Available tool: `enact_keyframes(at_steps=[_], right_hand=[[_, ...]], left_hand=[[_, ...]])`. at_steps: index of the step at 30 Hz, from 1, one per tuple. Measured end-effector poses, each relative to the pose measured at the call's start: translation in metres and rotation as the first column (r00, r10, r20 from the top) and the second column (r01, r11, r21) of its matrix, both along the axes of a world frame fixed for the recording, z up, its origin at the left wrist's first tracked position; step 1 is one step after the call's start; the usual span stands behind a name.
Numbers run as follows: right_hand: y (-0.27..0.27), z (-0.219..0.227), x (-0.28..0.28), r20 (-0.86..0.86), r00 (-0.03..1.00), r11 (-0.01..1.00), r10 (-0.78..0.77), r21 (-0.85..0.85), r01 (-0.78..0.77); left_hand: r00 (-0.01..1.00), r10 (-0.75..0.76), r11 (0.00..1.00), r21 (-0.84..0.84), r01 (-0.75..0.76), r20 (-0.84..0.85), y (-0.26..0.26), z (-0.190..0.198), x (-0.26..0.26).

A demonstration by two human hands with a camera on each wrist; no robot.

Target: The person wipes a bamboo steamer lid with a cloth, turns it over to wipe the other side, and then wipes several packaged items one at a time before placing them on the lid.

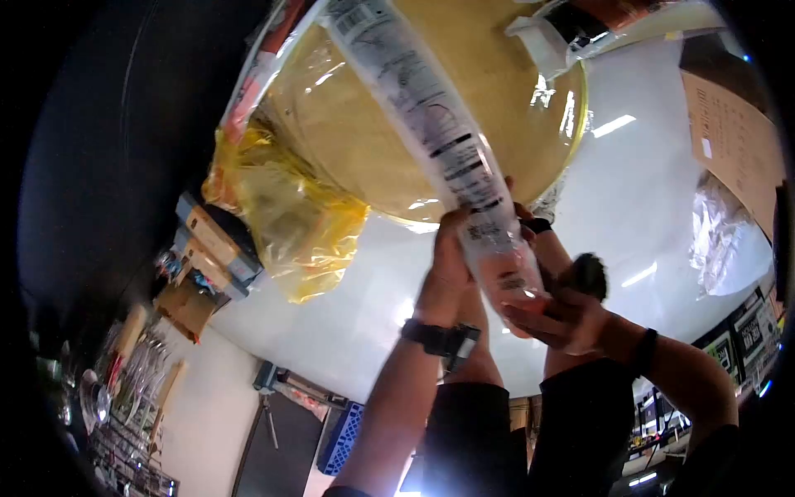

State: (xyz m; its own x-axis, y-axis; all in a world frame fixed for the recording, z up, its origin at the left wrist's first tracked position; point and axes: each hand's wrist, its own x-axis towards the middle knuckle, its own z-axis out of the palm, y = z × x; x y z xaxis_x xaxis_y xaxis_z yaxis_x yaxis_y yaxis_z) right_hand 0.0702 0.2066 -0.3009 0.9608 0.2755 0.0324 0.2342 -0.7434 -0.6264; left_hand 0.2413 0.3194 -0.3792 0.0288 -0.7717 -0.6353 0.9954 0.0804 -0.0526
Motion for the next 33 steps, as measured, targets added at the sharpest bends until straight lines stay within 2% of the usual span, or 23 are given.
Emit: enact_keyframes(at_steps=[2,3,4,5,6,7,8,9,10,11,13,14,15,17,18,21,22,23,27,28,29,32,33], right_hand=[[0.027,-0.019,0.001,0.008,1.0,0.999,0.001,0.047,-0.001],[0.04,-0.033,0.007,0.027,1.0,0.999,0.001,0.034,-0.001],[0.05,-0.038,0.02,-0.352,0.929,0.868,-0.111,0.42,0.263],[0.058,-0.042,0.031,-0.69,0.723,0.549,-0.026,0.595,0.587],[0.054,-0.044,0.043,-0.57,0.813,0.821,0.121,0.518,0.241],[0.047,-0.046,0.06,-0.462,0.832,0.928,0.307,0.338,-0.155],[0.039,-0.049,0.066,-0.463,0.856,0.902,0.231,0.432,-0.01],[0.033,-0.043,0.079,-0.461,0.852,0.901,0.249,0.434,-0.028],[0.024,-0.035,0.092,-0.608,0.794,0.796,0.024,0.492,0.353],[0.02,-0.029,0.103,-0.761,0.633,0.57,-0.145,0.459,0.682],[0.03,-0.027,0.129,-0.712,0.654,0.446,-0.254,0.514,0.733],[0.049,-0.039,0.131,-0.541,0.787,0.473,-0.295,0.633,0.612],[0.058,-0.031,0.139,-0.559,0.803,0.571,-0.204,0.599,0.562],[0.097,-0.05,0.146,-0.179,0.984,0.904,0.023,0.423,0.056],[0.102,-0.056,0.149,-0.196,0.98,0.912,0.045,0.408,0.04],[0.11,-0.066,0.149,-0.049,0.982,0.982,0.183,0.048,-0.18],[0.104,-0.067,0.156,0.034,0.987,0.987,0.16,0.012,-0.16],[0.103,-0.07,0.149,0.096,0.979,0.984,0.178,0.006,-0.179],[0.073,-0.096,0.181,0.063,0.963,0.964,0.262,0.024,-0.264],[0.086,-0.097,0.183,0.111,0.957,0.963,0.266,0.013,-0.269],[0.069,-0.11,0.197,0.249,0.956,0.988,0.156,-0.03,-0.154],[0.076,-0.094,0.203,0.192,0.981,0.987,-0.032,0.161,0.0],[0.094,-0.078,0.195,0.185,0.974,0.974,-0.13,0.209,0.09]], left_hand=[[0.982,-0.187,0.978,0.098,0.185,0.014,0.023,-0.01,0.009],[0.956,-0.263,0.958,0.085,0.275,-0.13,0.045,-0.019,0.014],[0.953,-0.301,0.95,0.075,0.302,-0.018,0.073,-0.034,0.01],[0.938,-0.332,0.942,0.085,0.325,0.098,0.097,-0.041,0.003],[0.871,-0.456,0.882,0.22,0.417,0.181,0.11,-0.03,0.0],[0.777,-0.581,0.797,0.36,0.484,0.243,0.122,-0.02,0.0],[0.786,-0.582,0.783,0.405,0.472,0.207,0.134,-0.012,-0.004],[0.782,-0.582,0.789,0.387,0.477,0.223,0.15,-0.011,-0.008],[0.761,-0.595,0.786,0.384,0.485,0.257,0.163,-0.012,-0.014],[0.743,-0.607,0.781,0.384,0.492,0.282,0.174,-0.013,-0.021],[0.755,-0.605,0.779,0.386,0.495,0.253,0.18,0.0,-0.022],[0.743,-0.62,0.769,0.38,0.514,0.252,0.179,0.0,-0.017],[0.755,-0.602,0.785,0.363,0.502,0.258,0.181,-0.002,-0.016],[0.903,-0.376,0.852,0.461,0.249,0.207,0.191,0.003,-0.03],[0.935,-0.298,0.914,0.341,0.222,0.19,0.186,0.004,-0.019],[0.934,-0.175,0.971,0.212,0.111,0.313,0.191,-0.001,-0.021],[0.946,-0.137,0.97,0.235,0.067,0.295,0.189,0.004,-0.015],[0.925,-0.277,0.941,0.267,0.206,0.262,0.196,-0.002,-0.021],[0.913,-0.21,0.965,0.221,0.138,0.349,0.183,-0.008,0.001],[0.881,-0.139,0.977,0.211,0.046,0.453,0.196,-0.012,-0.004],[0.952,-0.082,0.938,0.345,-0.026,0.294,0.192,-0.022,-0.008],[0.946,0.163,0.876,0.4,-0.269,0.28,0.181,-0.028,-0.01],[0.94,0.118,0.87,0.424,-0.253,0.319,0.178,-0.027,-0.007]])
